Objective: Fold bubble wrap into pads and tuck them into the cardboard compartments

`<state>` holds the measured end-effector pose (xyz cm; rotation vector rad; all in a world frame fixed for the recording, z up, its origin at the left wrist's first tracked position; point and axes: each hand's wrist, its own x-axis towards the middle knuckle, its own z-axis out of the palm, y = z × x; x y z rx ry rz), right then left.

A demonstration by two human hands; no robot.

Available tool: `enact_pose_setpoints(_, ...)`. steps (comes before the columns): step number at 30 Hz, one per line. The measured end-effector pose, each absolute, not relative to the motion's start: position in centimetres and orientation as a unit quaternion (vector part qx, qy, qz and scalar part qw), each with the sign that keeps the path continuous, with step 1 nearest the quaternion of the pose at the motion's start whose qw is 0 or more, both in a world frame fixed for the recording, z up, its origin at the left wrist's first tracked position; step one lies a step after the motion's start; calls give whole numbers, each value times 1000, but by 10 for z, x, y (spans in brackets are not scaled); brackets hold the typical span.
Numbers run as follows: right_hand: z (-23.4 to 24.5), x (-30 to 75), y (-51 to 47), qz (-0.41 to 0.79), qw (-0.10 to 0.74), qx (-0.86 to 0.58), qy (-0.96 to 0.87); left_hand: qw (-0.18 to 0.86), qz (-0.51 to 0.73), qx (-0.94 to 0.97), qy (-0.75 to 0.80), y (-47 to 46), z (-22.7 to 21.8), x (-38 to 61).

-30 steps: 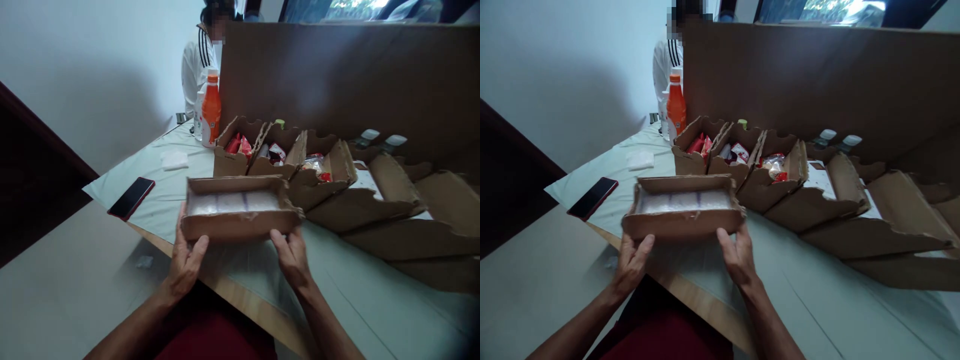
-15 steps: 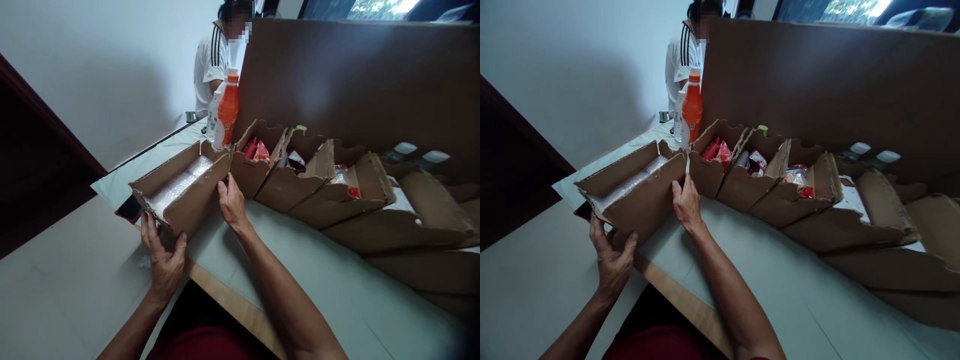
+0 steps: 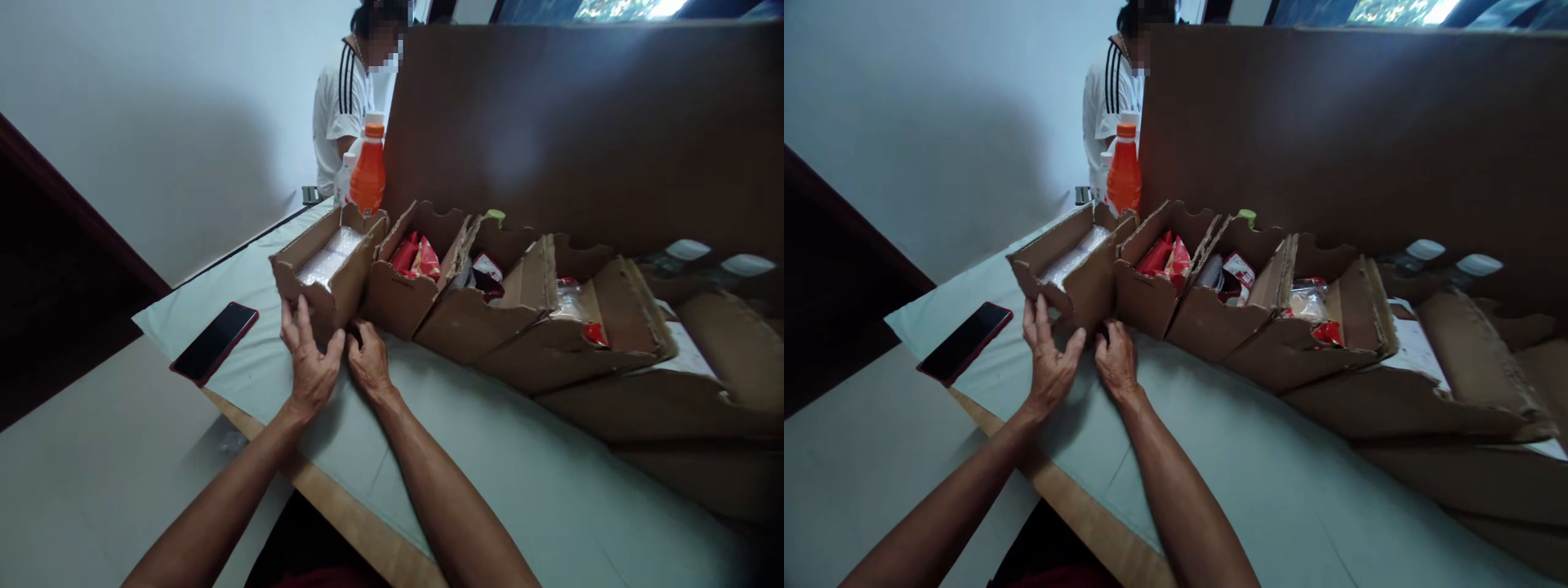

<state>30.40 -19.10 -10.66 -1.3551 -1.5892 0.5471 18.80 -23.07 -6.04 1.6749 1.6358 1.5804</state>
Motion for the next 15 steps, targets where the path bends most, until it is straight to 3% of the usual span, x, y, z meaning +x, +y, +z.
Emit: enact_pose_setpoints(15, -105, 310, -188, 232, 492, -611, -575, 269, 545, 586, 536, -166, -53, 253)
